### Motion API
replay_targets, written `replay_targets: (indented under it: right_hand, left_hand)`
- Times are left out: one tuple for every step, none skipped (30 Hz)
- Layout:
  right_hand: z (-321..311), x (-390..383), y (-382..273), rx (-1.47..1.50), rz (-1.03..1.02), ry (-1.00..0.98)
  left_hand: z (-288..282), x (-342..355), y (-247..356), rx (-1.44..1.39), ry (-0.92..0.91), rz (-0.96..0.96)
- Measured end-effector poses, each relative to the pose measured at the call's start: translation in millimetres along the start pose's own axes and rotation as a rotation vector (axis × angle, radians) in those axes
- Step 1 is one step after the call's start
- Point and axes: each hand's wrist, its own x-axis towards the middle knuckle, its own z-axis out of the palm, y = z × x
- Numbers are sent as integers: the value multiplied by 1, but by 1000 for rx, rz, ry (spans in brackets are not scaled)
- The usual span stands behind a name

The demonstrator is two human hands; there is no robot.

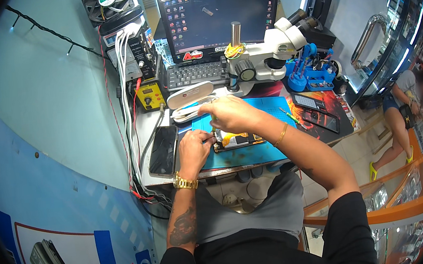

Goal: The person disassembles a smartphone by prying off the back cover, removing several internal components with a screwdriver, and cleaning the exposed circuit board with a small brush before reassembling the device.

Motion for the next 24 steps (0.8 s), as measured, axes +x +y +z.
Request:
replay_targets:
  right_hand:
    - [-4,1,-4,-14,70,-44]
    - [-10,2,-11,-28,141,-88]
    - [-14,3,-15,-41,210,-133]
    - [-12,2,-13,-13,170,-106]
    - [-8,-1,-8,15,129,-79]
    - [-5,-3,-4,44,88,-53]
    - [-4,-5,-1,35,71,-6]
    - [-3,-6,2,26,53,41]
    - [-2,-8,5,18,35,88]
    - [-7,-10,4,47,40,104]
    - [-10,-11,3,45,49,112]
    - [-12,-13,3,42,57,119]
    - [-14,-13,4,38,64,128]
    - [-14,-15,5,39,87,150]
    - [-13,-18,6,50,95,150]
    - [-12,-21,7,62,105,149]
    - [-11,-23,6,74,115,149]
    - [-11,-22,5,130,173,72]
    - [-9,-22,4,138,162,73]
    - [-5,-23,3,145,151,75]
    - [-3,-23,2,153,140,77]
    - [-1,-23,1,138,134,88]
    - [-1,-23,0,123,129,99]
    - [-1,-23,-1,108,124,110]
  left_hand:
    - [-1,0,1,-1,0,-9]
    - [-3,0,4,-1,0,-19]
    - [-4,-1,5,-1,0,-29]
    - [-4,-1,4,-11,6,-20]
    - [-2,-1,3,-21,12,-13]
    - [-2,-1,2,-31,19,-5]
    - [-2,-1,2,-20,17,-4]
    - [-2,-1,2,-9,15,-3]
    - [-1,-1,3,2,14,-2]
    - [-2,-1,4,9,18,-1]
    - [-2,-1,6,16,22,-1]
    - [-3,-2,7,23,26,0]
    - [-2,-3,8,5,43,-18]
    - [-1,-4,8,-13,60,-36]
    - [0,-5,9,-30,77,-54]
    - [-1,-6,10,-153,73,-111]
    - [-2,-6,13,-276,68,-168]
    - [-2,-7,15,-400,64,-224]
    - [-2,-8,14,-427,42,-203]
    - [-1,-9,13,-454,20,-182]
    - [0,-9,11,-481,-2,-160]
    - [-1,-10,5,-397,-71,-103]
    - [2,-11,1,-411,-61,-112]
    - [5,-13,-3,-426,-51,-121]
